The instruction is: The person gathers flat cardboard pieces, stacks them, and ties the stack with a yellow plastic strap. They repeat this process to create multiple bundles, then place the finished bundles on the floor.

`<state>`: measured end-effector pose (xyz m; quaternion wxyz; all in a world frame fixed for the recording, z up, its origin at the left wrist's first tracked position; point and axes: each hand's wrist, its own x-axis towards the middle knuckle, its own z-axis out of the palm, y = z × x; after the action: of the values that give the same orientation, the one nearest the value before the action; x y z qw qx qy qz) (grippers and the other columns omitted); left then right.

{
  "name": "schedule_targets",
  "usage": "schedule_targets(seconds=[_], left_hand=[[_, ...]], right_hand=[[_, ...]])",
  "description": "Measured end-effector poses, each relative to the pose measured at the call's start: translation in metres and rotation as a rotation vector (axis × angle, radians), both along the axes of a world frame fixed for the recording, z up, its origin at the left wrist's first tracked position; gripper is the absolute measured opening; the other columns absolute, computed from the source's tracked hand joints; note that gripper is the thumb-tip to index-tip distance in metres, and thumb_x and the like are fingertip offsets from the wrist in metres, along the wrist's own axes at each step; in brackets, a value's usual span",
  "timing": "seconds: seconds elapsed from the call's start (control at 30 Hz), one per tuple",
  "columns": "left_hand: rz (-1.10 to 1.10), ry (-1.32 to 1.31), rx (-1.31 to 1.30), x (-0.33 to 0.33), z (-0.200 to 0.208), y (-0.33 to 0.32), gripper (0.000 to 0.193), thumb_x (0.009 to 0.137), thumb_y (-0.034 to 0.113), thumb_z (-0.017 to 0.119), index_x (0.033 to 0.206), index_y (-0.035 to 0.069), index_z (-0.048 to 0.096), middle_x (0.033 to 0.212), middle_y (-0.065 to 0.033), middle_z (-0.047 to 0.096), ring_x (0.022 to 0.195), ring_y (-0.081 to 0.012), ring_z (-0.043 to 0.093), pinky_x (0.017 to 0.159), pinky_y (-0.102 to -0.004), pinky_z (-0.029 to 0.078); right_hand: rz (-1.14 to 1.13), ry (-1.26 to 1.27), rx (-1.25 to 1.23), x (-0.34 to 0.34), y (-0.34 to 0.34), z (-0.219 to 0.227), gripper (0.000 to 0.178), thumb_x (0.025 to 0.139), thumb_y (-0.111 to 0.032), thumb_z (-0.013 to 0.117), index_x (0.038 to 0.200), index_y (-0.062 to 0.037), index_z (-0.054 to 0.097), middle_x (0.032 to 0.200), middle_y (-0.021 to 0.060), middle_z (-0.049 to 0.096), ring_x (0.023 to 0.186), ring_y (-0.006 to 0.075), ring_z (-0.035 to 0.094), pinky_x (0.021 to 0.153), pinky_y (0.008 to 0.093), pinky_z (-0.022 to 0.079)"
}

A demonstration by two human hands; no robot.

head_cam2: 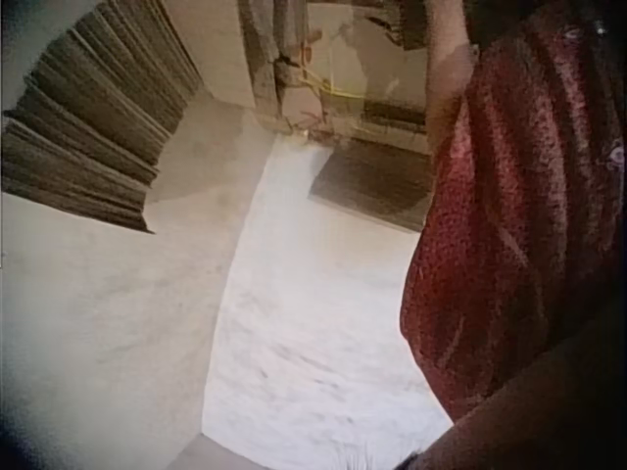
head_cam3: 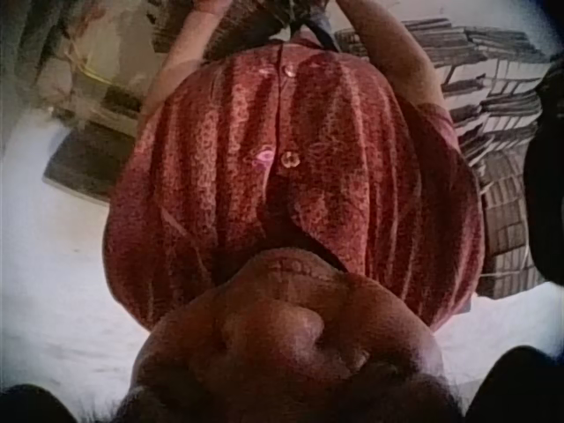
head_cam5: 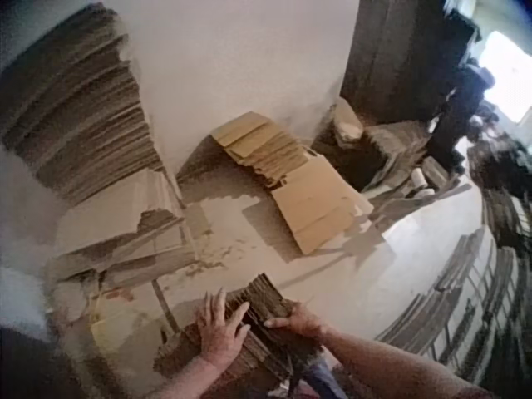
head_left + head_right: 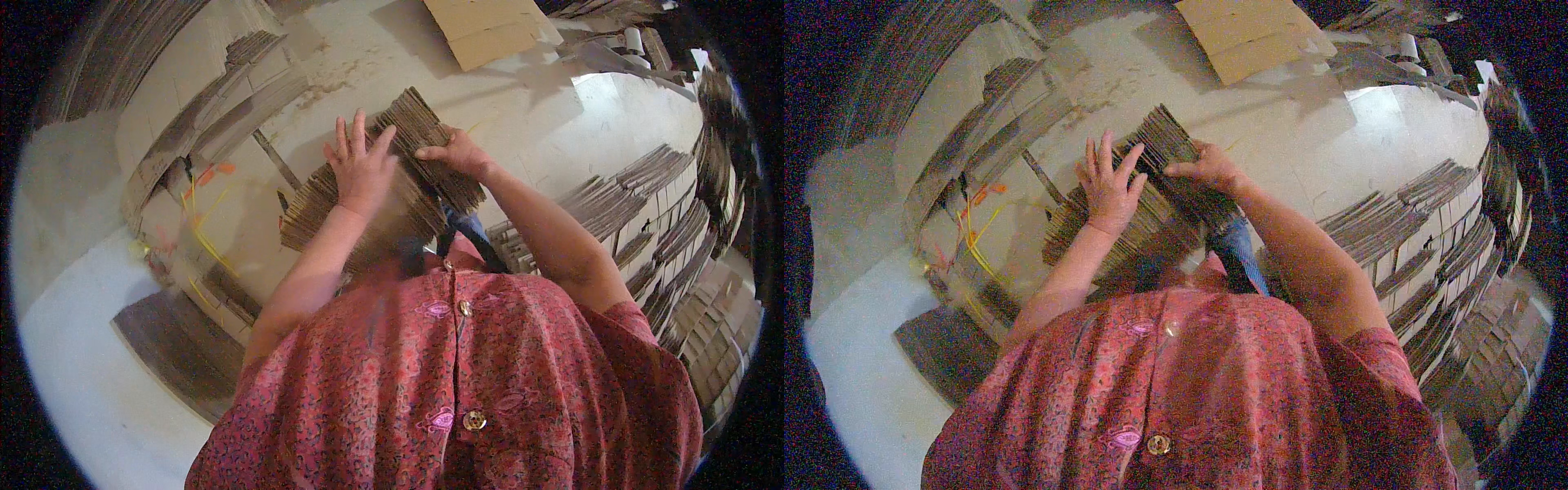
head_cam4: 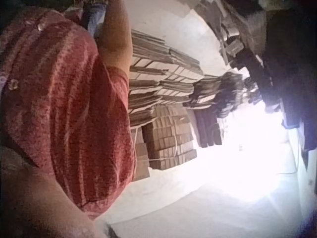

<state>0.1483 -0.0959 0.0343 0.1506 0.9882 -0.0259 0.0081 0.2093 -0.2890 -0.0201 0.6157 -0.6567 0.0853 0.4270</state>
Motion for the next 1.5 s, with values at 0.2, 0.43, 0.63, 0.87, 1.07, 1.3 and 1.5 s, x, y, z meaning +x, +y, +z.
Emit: schedule_targets(seconds=[0.2,0.43,0.63,0.87,1.07,1.3,1.5], left_hand=[[0.036,-0.046,-0.090,-0.004,-0.013,0.003,0.036,0.073,0.030,0.067,0.103,0.015,0.056,0.130,-0.0119,0.035,0.125,-0.0366,0.025,0.099,-0.0591,0.018],[0.190,-0.116,-0.175,0.012,-0.020,-0.011,0.040,0.066,0.040,0.071,0.086,0.012,0.051,0.114,-0.0081,0.041,0.117,-0.0309,0.033,0.094,-0.0601,0.022],[0.256,-0.100,-0.173,0.013,-0.022,-0.014,0.040,0.064,0.037,0.072,0.086,0.011,0.050,0.111,-0.0077,0.041,0.113,-0.0298,0.035,0.093,-0.0576,0.023],[0.200,-0.136,-0.212,0.009,-0.016,-0.012,0.038,0.067,0.027,0.070,0.099,0.013,0.054,0.122,-0.0115,0.038,0.120,-0.0350,0.030,0.095,-0.0586,0.021],[0.083,-0.115,-0.105,0.010,-0.017,-0.014,0.031,0.070,0.024,0.065,0.100,0.018,0.058,0.130,-0.0114,0.034,0.125,-0.0377,0.026,0.096,-0.0618,0.019],[0.116,-0.131,-0.130,0.010,-0.018,-0.012,0.029,0.071,0.030,0.067,0.094,0.016,0.057,0.123,-0.0114,0.039,0.121,-0.0362,0.030,0.096,-0.0582,0.020],[0.189,-0.149,-0.119,0.024,-0.020,-0.025,0.042,0.066,0.042,0.072,0.088,0.011,0.054,0.113,-0.0117,0.044,0.113,-0.0323,0.037,0.092,-0.0492,0.026]], right_hand=[[-0.006,-0.030,0.069,0.000,0.000,0.002,0.052,0.064,-0.021,0.079,0.108,-0.0016,0.058,0.094,0.0061,0.064,0.079,0.0152,0.060,0.073,0.0310,0.050],[0.010,-0.060,0.084,0.001,0.000,0.002,0.054,0.064,-0.022,0.078,0.110,-0.0018,0.057,0.096,0.0059,0.064,0.081,0.0154,0.060,0.076,0.0318,0.049],[0.023,-0.035,-0.004,0.001,0.001,0.007,0.056,0.064,-0.023,0.079,0.111,-0.0017,0.056,0.095,0.0073,0.064,0.082,0.0162,0.060,0.076,0.0321,0.049],[-0.009,-0.027,0.039,0.000,0.000,0.002,0.057,0.063,-0.022,0.079,0.112,-0.0019,0.056,0.094,0.0073,0.064,0.080,0.0163,0.061,0.075,0.0324,0.050],[0.003,-0.038,0.053,0.002,0.002,0.010,0.058,0.063,-0.022,0.079,0.112,-0.0024,0.056,0.094,0.0072,0.065,0.079,0.0169,0.062,0.073,0.0324,0.051],[0.041,-0.042,-0.057,0.003,0.002,0.010,0.059,0.063,-0.023,0.079,0.113,-0.0031,0.055,0.095,0.0078,0.064,0.079,0.0170,0.061,0.073,0.0323,0.051],[0.038,-0.054,-0.032,0.002,0.000,0.002,0.061,0.063,-0.023,0.079,0.115,-0.0021,0.054,0.095,0.0083,0.064,0.080,0.0170,0.061,0.073,0.0329,0.051]])
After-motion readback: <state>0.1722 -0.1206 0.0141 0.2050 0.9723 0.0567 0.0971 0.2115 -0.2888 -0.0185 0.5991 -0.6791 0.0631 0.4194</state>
